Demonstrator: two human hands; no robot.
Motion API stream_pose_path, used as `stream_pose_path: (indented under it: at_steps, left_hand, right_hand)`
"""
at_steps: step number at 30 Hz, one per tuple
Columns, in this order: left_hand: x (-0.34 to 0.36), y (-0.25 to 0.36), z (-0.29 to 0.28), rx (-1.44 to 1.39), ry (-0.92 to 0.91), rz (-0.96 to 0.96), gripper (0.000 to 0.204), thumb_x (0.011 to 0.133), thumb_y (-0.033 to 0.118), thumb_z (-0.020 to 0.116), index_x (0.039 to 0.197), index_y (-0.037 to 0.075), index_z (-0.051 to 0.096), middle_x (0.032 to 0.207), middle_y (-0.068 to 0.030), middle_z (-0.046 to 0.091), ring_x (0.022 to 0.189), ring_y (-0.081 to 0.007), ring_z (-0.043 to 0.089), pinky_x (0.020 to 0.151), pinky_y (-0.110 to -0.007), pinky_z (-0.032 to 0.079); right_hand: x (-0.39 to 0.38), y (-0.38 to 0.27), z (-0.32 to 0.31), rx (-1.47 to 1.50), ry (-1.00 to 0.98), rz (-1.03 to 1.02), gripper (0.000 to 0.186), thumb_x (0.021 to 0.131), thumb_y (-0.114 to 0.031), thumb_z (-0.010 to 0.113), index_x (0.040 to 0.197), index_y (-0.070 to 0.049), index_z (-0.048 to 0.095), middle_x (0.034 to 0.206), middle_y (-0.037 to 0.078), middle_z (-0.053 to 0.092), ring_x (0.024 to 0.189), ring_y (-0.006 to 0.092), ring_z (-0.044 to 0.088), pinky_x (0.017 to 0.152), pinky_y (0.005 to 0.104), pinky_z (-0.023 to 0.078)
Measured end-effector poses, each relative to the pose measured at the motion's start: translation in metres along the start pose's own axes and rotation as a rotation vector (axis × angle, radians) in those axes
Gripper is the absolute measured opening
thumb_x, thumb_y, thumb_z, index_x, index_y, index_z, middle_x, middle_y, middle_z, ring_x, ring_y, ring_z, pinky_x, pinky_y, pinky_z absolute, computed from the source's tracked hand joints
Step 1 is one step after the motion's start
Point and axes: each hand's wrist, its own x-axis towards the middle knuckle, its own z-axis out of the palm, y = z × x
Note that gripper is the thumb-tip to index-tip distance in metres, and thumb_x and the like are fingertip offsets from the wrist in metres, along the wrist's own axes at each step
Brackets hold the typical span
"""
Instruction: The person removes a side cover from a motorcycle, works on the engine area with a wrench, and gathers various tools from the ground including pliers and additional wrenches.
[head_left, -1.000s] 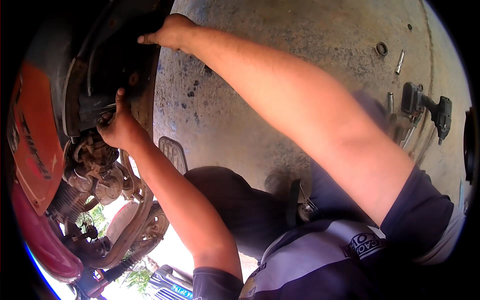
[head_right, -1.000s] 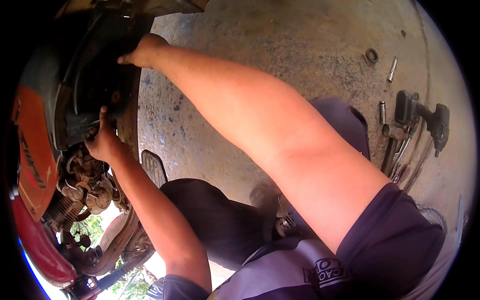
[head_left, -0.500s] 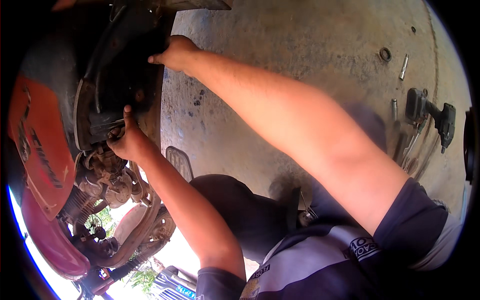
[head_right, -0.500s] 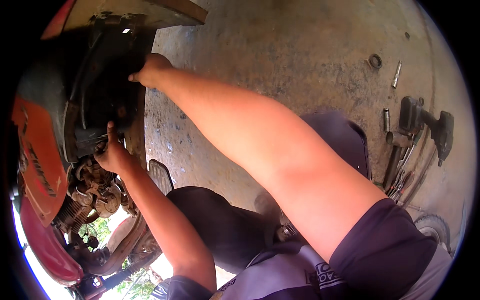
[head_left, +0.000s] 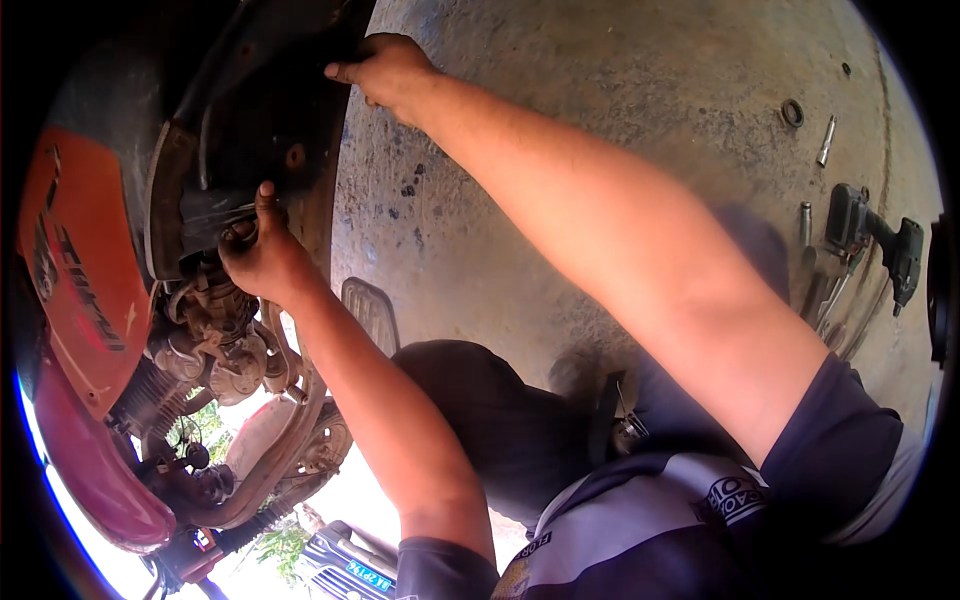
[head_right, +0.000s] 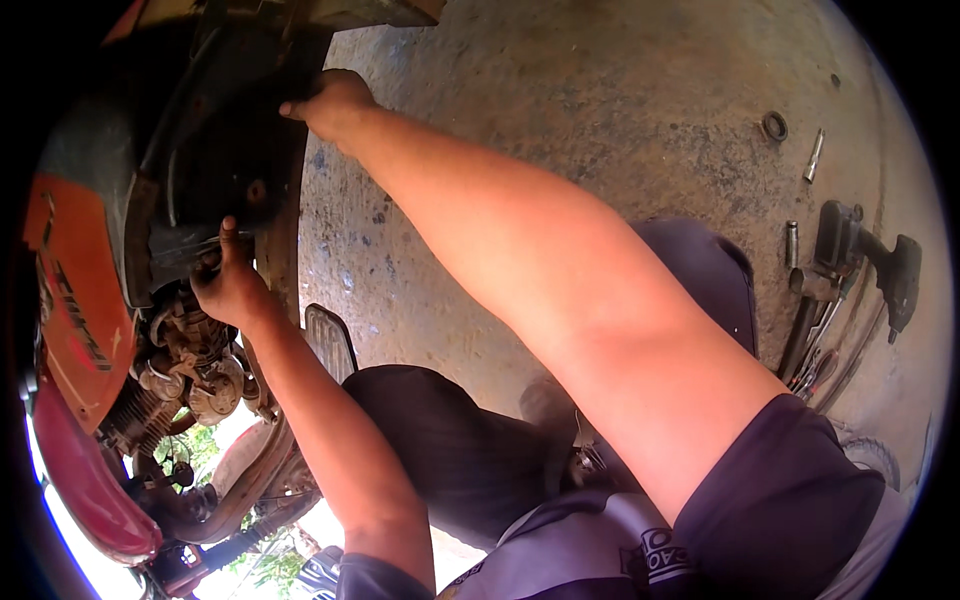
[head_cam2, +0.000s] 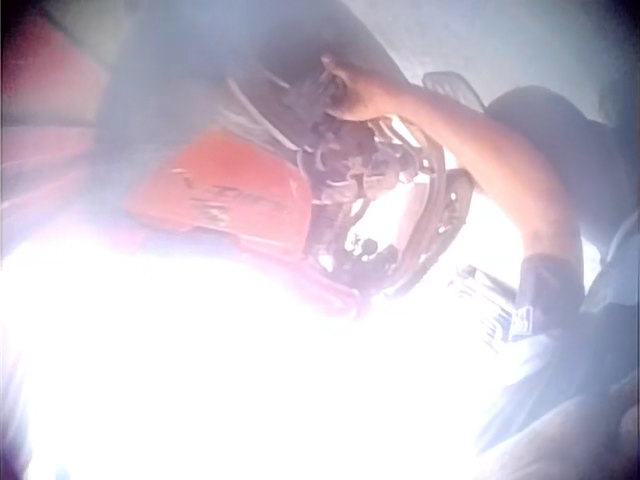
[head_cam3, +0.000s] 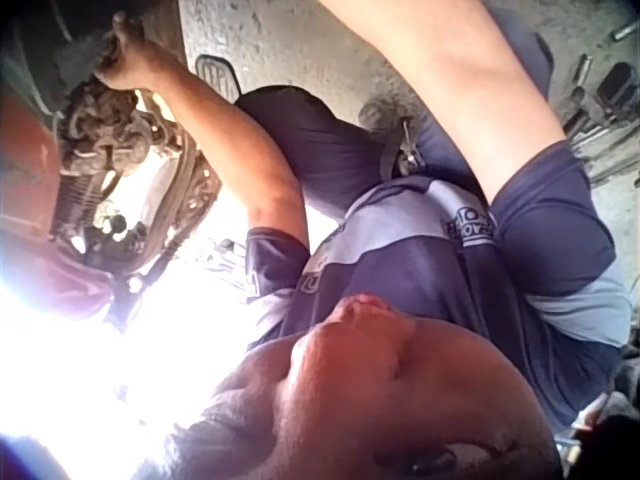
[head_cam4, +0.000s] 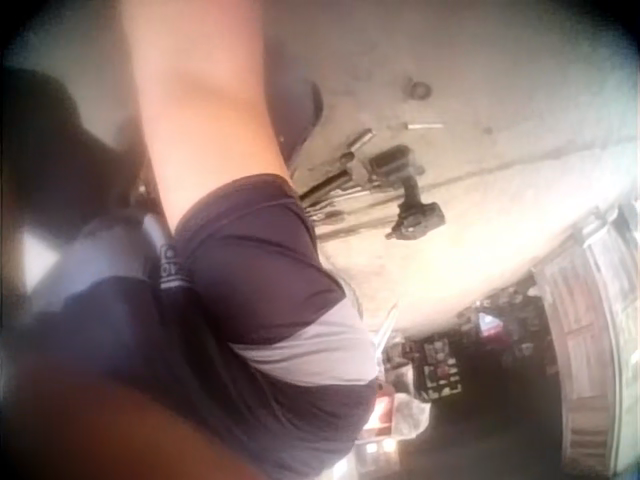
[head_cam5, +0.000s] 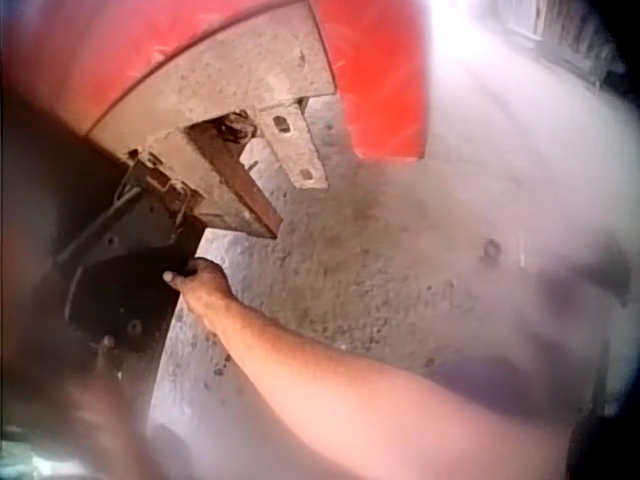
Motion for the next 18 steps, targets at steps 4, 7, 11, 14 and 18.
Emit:
stream_pose_path:
  at_steps: [4,7,11,14,18]
  left_hand:
    - [-0.005,0.006,0.006,0.063,0.029,0.005,0.050,0.069,0.027,0.097,0.078,-0.003,0.058,0.077,-0.0062,0.066,0.065,-0.0145,0.061,0.057,-0.029,0.057]
    - [-0.003,0.002,0.004,-0.027,0.083,-0.003,0.050,0.069,0.027,0.098,0.081,-0.003,0.060,0.076,-0.0050,0.065,0.064,-0.0138,0.060,0.055,-0.027,0.055]
    - [-0.004,0.001,0.001,-0.155,0.063,-0.004,0.052,0.068,0.028,0.098,0.084,-0.004,0.060,0.078,-0.0043,0.065,0.063,-0.0138,0.059,0.055,-0.027,0.055]
    - [-0.008,0.011,0.006,-0.104,0.064,0.036,0.051,0.069,0.025,0.097,0.086,-0.005,0.059,0.079,-0.0046,0.065,0.063,-0.0149,0.059,0.056,-0.029,0.057]
    - [-0.002,0.004,0.003,-0.205,0.068,-0.045,0.047,0.072,0.017,0.095,0.088,-0.003,0.055,0.081,-0.0069,0.065,0.067,-0.0175,0.062,0.056,-0.031,0.059]
  right_hand:
    - [0.003,0.004,-0.002,0.014,0.025,-0.053,0.043,0.086,-0.028,0.083,0.115,0.001,0.070,0.103,0.011,0.072,0.066,0.0176,0.055,0.059,0.0322,0.050]
    - [-0.001,0.000,-0.002,0.006,-0.006,-0.017,0.040,0.084,-0.025,0.084,0.113,0.000,0.072,0.097,0.011,0.073,0.072,0.0195,0.062,0.066,0.0342,0.053]
    - [-0.003,-0.004,-0.004,-0.049,-0.058,0.011,0.045,0.087,-0.028,0.082,0.122,-0.003,0.069,0.103,0.010,0.072,0.069,0.0166,0.058,0.060,0.0315,0.051]
    - [0.000,-0.003,-0.007,0.004,0.018,-0.105,0.045,0.086,-0.030,0.082,0.120,-0.003,0.070,0.102,0.010,0.072,0.067,0.0162,0.057,0.060,0.0314,0.050]
    - [0.007,-0.004,-0.003,-0.137,-0.010,-0.212,0.052,0.085,-0.035,0.083,0.120,0.001,0.069,0.104,0.013,0.073,0.083,0.0218,0.066,0.073,0.0348,0.055]
